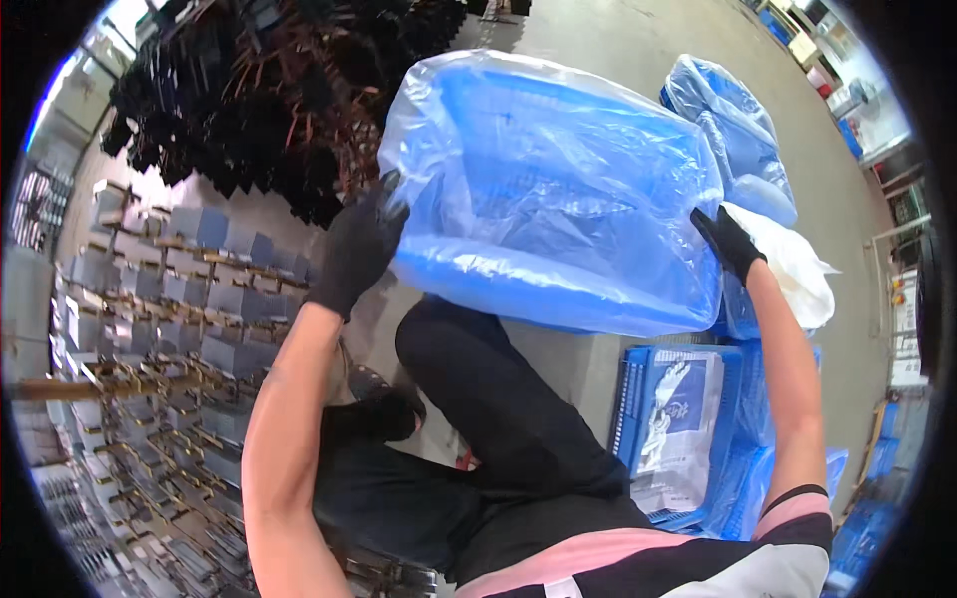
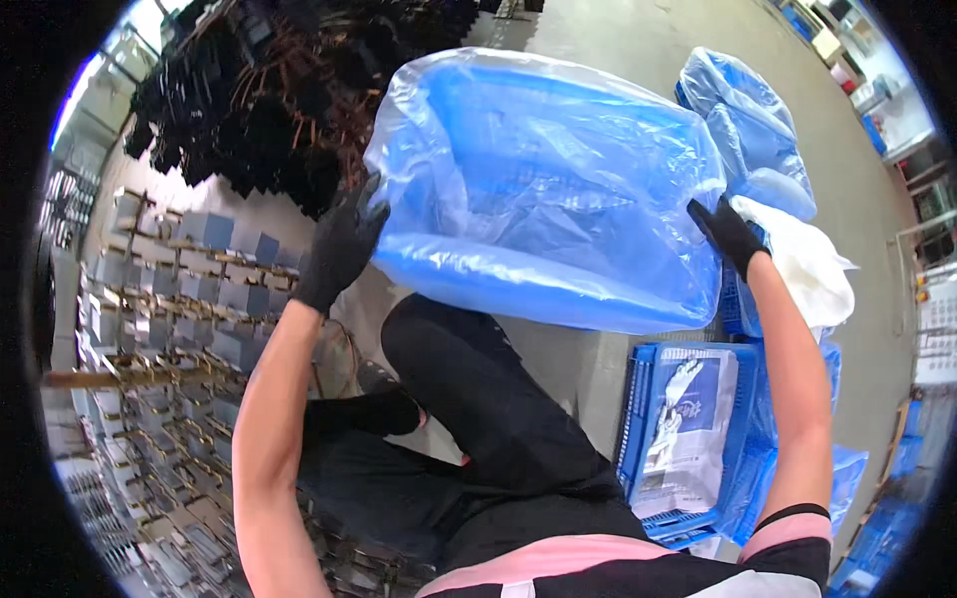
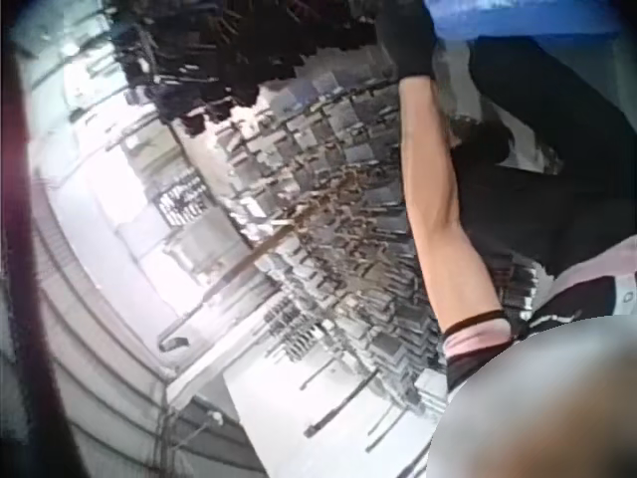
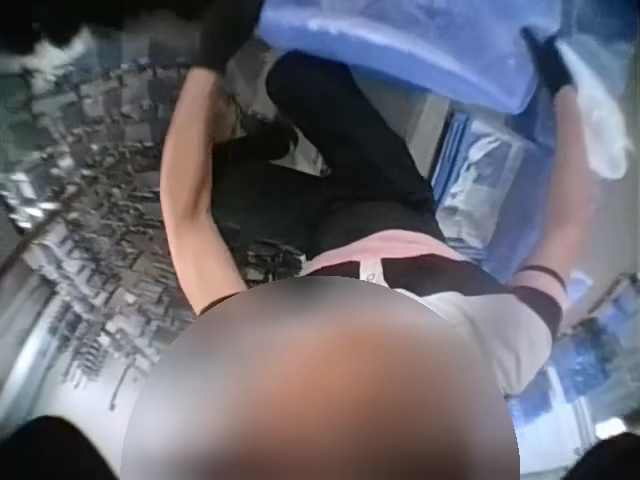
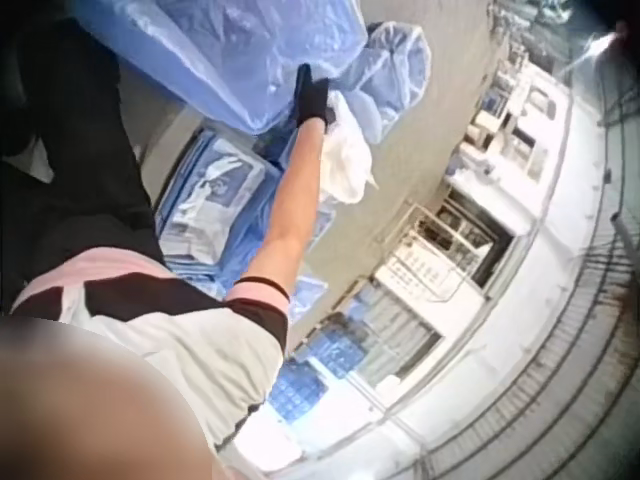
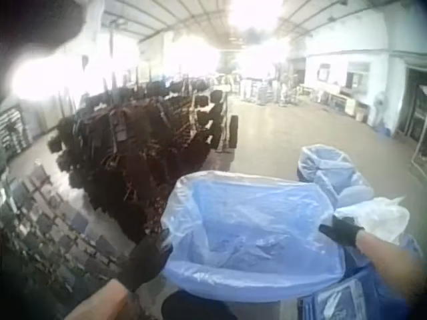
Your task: Picking small metal components from vertical storage racks and placing them into a blue bin.
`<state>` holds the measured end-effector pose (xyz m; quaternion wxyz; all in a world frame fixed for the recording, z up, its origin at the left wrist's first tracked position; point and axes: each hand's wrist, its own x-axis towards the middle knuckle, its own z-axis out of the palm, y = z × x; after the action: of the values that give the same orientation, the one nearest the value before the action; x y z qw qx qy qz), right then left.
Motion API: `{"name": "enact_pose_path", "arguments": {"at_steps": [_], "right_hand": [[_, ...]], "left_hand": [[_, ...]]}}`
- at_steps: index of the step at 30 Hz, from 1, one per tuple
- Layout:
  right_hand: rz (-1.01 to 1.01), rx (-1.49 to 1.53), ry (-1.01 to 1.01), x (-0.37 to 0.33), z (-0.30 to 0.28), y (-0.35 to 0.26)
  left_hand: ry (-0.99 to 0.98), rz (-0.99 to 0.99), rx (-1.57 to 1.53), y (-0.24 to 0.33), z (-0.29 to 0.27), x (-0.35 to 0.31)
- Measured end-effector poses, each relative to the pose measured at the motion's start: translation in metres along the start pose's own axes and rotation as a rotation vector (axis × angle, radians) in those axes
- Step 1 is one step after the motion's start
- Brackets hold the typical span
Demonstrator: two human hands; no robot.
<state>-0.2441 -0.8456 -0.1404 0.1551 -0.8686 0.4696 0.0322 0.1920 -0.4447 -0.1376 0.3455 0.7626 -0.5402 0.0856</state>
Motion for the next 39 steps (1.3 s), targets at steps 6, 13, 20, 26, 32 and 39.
{"name": "enact_pose_path", "arguments": {"at_steps": [6, 13, 20, 26, 32, 39], "right_hand": [[-0.277, -0.485, 0.610, -0.046, -0.072, -0.058], [-0.864, -0.083, -0.146, 0.017, -0.005, -0.247], [-0.724, -0.232, -0.209, 0.151, 0.176, -0.297], [-0.606, -0.127, -0.106, 0.171, 0.226, -0.322], [-0.554, -0.142, -0.061, 0.165, 0.222, -0.320], [-0.847, -0.358, -0.464, 0.124, 0.069, -0.313]], "left_hand": [[-0.145, 0.330, 0.329, 0.083, -0.034, 0.075], [-1.049, 0.281, 0.297, 0.041, 0.088, 0.099], [-1.737, 0.351, 0.618, 0.030, 0.176, 0.073], [-2.059, 0.216, 0.216, -0.047, 0.216, 0.024], [-1.992, -0.088, -0.062, -0.087, 0.241, -0.016], [-1.620, 0.254, -0.103, -0.030, 0.183, 0.059]]}}
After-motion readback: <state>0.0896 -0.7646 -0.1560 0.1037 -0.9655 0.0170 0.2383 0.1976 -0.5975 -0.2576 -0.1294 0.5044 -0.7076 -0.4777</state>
